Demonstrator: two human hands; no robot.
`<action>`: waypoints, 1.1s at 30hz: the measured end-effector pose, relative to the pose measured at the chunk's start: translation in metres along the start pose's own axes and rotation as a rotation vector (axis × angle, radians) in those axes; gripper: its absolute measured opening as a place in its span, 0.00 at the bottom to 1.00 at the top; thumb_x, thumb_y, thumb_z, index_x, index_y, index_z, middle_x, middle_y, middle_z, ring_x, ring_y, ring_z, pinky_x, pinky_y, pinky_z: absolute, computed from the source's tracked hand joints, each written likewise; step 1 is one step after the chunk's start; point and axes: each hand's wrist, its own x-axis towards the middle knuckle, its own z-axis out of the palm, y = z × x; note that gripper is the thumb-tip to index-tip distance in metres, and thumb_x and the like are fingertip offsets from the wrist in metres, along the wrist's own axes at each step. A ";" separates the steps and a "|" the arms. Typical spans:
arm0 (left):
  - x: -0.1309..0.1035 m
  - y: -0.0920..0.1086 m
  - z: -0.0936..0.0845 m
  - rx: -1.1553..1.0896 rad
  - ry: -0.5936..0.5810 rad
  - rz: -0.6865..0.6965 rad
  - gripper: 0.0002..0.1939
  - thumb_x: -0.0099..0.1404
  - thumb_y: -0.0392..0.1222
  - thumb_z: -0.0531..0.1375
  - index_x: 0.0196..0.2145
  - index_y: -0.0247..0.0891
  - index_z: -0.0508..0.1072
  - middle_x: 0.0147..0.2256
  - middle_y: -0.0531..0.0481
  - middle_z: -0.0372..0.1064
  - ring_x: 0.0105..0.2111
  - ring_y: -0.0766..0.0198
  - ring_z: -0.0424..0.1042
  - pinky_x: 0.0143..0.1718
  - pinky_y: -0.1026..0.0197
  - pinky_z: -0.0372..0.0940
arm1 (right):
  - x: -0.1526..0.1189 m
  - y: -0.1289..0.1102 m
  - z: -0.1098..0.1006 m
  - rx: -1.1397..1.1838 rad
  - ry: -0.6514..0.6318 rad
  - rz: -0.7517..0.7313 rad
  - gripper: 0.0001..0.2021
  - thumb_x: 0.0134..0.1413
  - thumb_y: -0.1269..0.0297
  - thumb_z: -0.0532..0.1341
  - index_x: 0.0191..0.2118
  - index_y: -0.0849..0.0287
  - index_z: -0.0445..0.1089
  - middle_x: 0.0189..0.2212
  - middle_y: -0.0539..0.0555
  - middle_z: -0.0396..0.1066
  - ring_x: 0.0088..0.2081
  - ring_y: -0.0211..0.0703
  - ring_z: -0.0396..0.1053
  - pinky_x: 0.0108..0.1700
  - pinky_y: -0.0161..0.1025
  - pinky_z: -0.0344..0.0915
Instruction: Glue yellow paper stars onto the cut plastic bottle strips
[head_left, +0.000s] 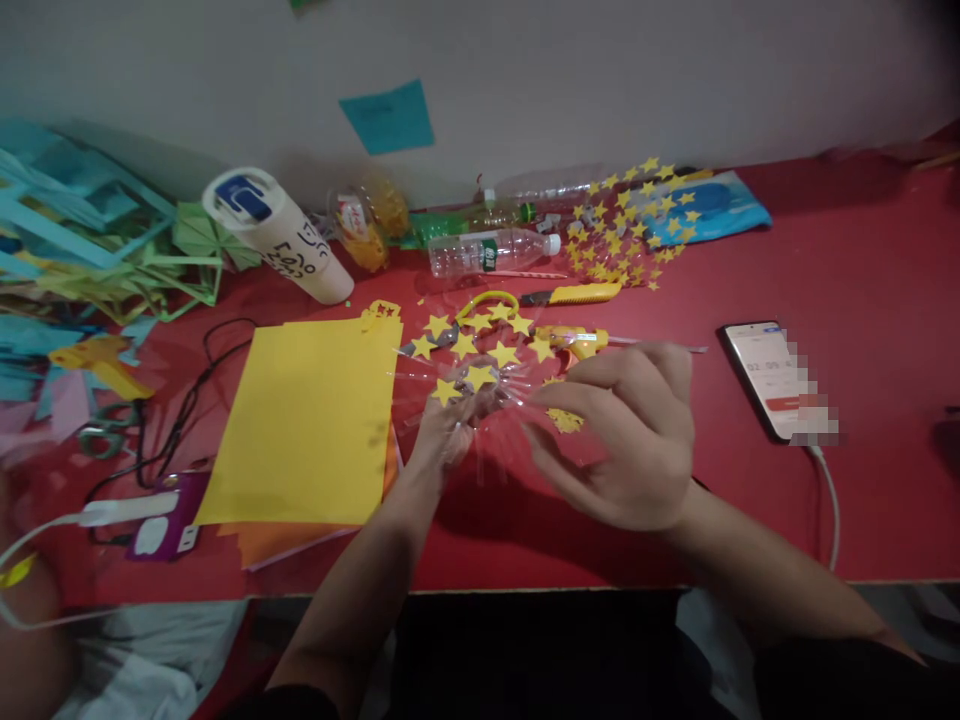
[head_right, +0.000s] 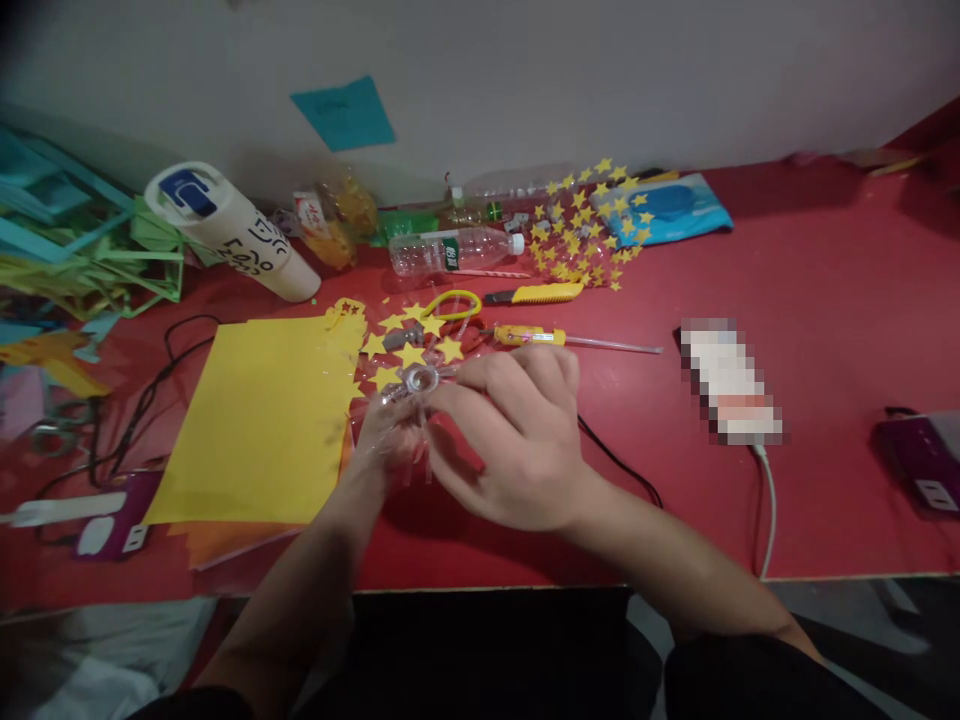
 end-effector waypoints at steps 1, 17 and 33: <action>0.002 -0.002 -0.001 -0.007 0.008 -0.005 0.19 0.37 0.35 0.72 0.27 0.37 0.68 0.24 0.54 0.74 0.27 0.62 0.76 0.32 0.62 0.71 | 0.000 0.000 0.000 -0.032 -0.027 0.000 0.04 0.53 0.66 0.62 0.35 0.52 0.67 0.28 0.50 0.68 0.32 0.43 0.61 0.36 0.45 0.55; 0.004 0.016 -0.005 -0.005 -0.061 0.009 0.20 0.39 0.34 0.72 0.31 0.37 0.71 0.28 0.52 0.75 0.28 0.64 0.76 0.32 0.66 0.70 | 0.000 0.027 0.012 0.259 -0.005 0.351 0.12 0.53 0.64 0.61 0.44 0.54 0.64 0.44 0.57 0.65 0.44 0.47 0.66 0.38 0.43 0.66; 0.021 0.009 -0.028 0.062 -0.089 -0.061 0.19 0.38 0.32 0.72 0.29 0.36 0.71 0.30 0.48 0.76 0.33 0.56 0.78 0.37 0.57 0.73 | -0.004 0.054 0.059 0.924 -0.372 1.066 0.07 0.54 0.61 0.57 0.36 0.56 0.70 0.23 0.47 0.70 0.21 0.37 0.70 0.24 0.36 0.70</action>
